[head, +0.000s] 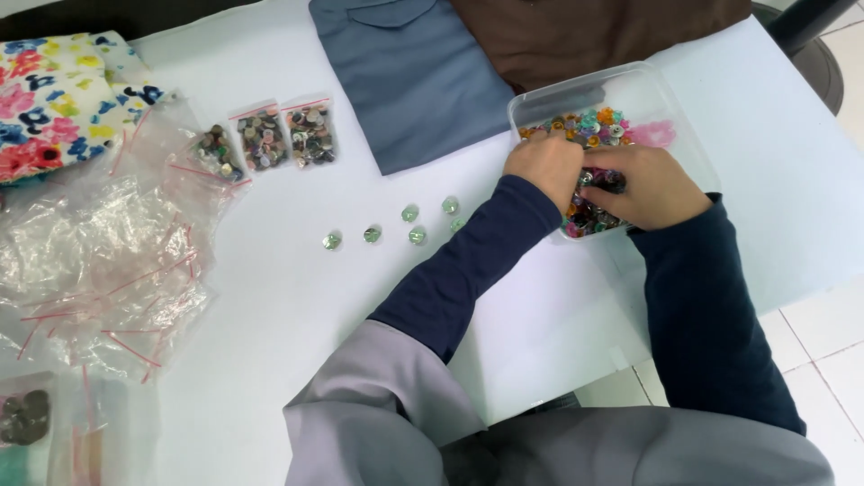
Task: The person sorts colorful buttons from a clear plastic container onto a white table. They pick out specific green buttons, place them in a line, and then transfer them into a small plastic bag. The person seals the bag and places it on the table.
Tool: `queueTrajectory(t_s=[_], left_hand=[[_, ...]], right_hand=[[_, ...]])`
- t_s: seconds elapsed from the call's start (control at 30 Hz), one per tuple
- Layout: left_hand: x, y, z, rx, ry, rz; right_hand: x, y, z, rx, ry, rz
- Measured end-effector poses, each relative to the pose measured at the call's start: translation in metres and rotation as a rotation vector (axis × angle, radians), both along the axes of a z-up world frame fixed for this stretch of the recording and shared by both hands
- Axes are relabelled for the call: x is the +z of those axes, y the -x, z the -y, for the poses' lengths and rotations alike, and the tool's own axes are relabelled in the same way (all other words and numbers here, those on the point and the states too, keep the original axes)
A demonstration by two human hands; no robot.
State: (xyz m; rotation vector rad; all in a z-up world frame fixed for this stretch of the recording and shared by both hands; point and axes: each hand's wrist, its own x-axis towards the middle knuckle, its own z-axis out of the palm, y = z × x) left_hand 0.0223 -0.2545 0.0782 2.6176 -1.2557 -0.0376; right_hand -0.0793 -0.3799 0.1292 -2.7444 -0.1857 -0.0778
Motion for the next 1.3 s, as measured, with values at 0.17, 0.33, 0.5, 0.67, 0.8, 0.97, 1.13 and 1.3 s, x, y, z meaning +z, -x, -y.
queueTrajectory(t_s=[0.17,0.33,0.5,0.67,0.8,0.97,1.13,1.3], left_hand=[[-0.009,-0.008,0.019,0.067,-0.13,0.064],[-0.02,-0.02,0.025,0.144,-0.116,0.132],[-0.008,-0.03,0.005,0.013,-0.029,-0.04],[0.0,-0.033,-0.018,-0.153,0.343,-0.107],[0.006,-0.027,-0.025,-0.161,0.415,-0.126],[-0.011,-0.029,-0.01,-0.129,0.225,-0.046],[-0.015,-0.026,0.003,-0.062,-0.018,0.047],[-0.028,-0.03,0.003,-0.04,0.13,0.104]], right_hand=[[-0.022,-0.009,0.008,-0.043,0.098,0.001],[-0.029,-0.008,0.021,-0.166,0.031,0.007],[0.001,0.003,0.017,-0.287,-0.347,-0.122],[0.01,0.004,0.021,-0.2,-0.568,-0.14],[0.011,0.006,0.019,-0.192,-0.635,-0.124],[0.018,0.01,0.016,-0.125,-0.582,-0.134],[0.011,0.009,0.023,-0.027,-0.641,-0.18],[0.018,0.01,0.018,-0.103,-0.697,-0.217]])
